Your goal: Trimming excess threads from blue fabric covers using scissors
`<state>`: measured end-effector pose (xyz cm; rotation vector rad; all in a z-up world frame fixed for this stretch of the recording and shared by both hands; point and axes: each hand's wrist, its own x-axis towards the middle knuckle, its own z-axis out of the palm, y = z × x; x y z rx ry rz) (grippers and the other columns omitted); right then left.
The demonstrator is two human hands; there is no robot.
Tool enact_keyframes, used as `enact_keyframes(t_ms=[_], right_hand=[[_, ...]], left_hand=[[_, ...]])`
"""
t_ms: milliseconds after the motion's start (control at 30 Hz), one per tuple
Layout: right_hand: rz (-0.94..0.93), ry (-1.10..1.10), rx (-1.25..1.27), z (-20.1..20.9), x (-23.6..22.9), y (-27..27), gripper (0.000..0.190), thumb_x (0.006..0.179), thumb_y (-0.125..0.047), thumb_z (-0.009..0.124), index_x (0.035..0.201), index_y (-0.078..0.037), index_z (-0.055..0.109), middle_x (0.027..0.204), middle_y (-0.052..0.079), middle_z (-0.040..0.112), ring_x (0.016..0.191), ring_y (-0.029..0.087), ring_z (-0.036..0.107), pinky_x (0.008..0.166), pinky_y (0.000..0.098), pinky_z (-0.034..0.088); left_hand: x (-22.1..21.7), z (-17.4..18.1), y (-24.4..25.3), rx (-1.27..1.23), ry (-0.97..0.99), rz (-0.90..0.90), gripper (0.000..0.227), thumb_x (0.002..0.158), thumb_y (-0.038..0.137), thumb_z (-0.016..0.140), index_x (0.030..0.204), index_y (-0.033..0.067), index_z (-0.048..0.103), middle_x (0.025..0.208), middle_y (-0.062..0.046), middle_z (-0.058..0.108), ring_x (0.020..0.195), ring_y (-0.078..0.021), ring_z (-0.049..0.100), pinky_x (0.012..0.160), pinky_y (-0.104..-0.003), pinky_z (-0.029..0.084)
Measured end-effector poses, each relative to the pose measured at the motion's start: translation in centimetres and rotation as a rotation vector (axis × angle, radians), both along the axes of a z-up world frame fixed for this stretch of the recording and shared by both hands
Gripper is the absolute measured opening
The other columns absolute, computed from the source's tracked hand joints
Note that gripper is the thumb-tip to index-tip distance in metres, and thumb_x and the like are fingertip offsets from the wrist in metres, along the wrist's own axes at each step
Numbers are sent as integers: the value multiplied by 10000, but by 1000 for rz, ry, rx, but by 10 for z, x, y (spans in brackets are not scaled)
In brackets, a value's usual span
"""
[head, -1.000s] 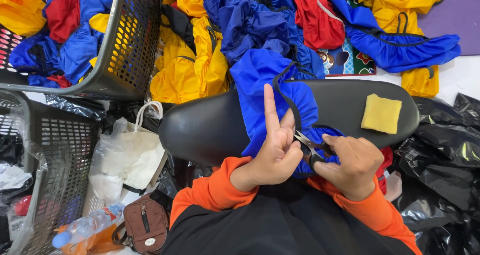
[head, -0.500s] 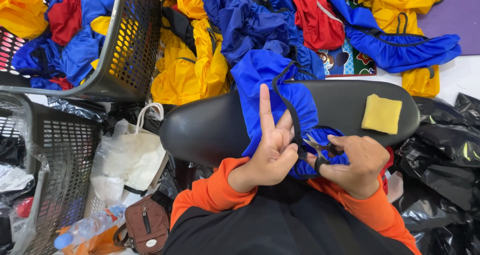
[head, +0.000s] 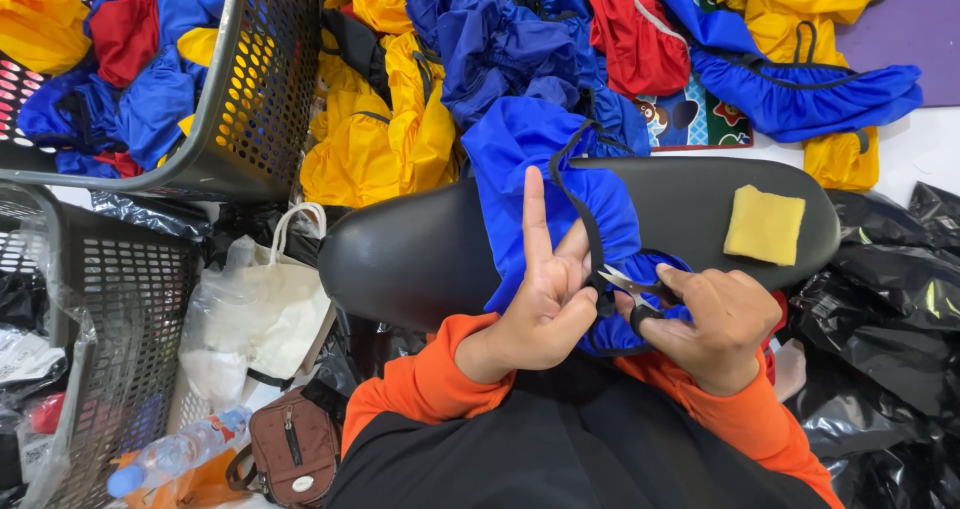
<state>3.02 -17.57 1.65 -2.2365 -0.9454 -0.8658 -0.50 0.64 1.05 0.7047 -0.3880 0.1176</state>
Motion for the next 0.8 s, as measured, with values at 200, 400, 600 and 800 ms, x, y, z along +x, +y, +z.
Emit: enact_keyframes(t_ms=[200,400,600,800], right_hand=[[-24,-31,31,-12,3,-4,233,774,-173,876,885,7,779,541,22,560,473,198,516,546,318,431],[-56,-45,64,-11,1,-3,366,808,-261,957,896,33,758,559,36,565,486,217,533,564,322,438],[2,67,33,1,2,-2,425,732,-323,982,876,3,750,552,14,562,494,212,542,554,329,432],[41,48,9,-8,1,-10,396,761,-360,936,854,-19,758,560,29,558,496,223,533,557,339,436]], left_hand=[[0,3,-1,3,-7,12,1163,855,-206,332,1603,328,-380,1702,-251,174,1386,-269,471,954,-343,567],[1,1,0,12,-23,32,1170,833,-209,336,1599,322,-372,1690,-274,176,1488,-364,378,1059,-378,512],[3,-2,1,-86,-6,15,1178,824,-202,352,1624,316,-341,1687,-285,183,1489,-390,383,1053,-377,527],[4,-9,1,-120,-3,0,1179,834,-202,362,1632,326,-326,1699,-284,159,1494,-392,374,1024,-367,546]])
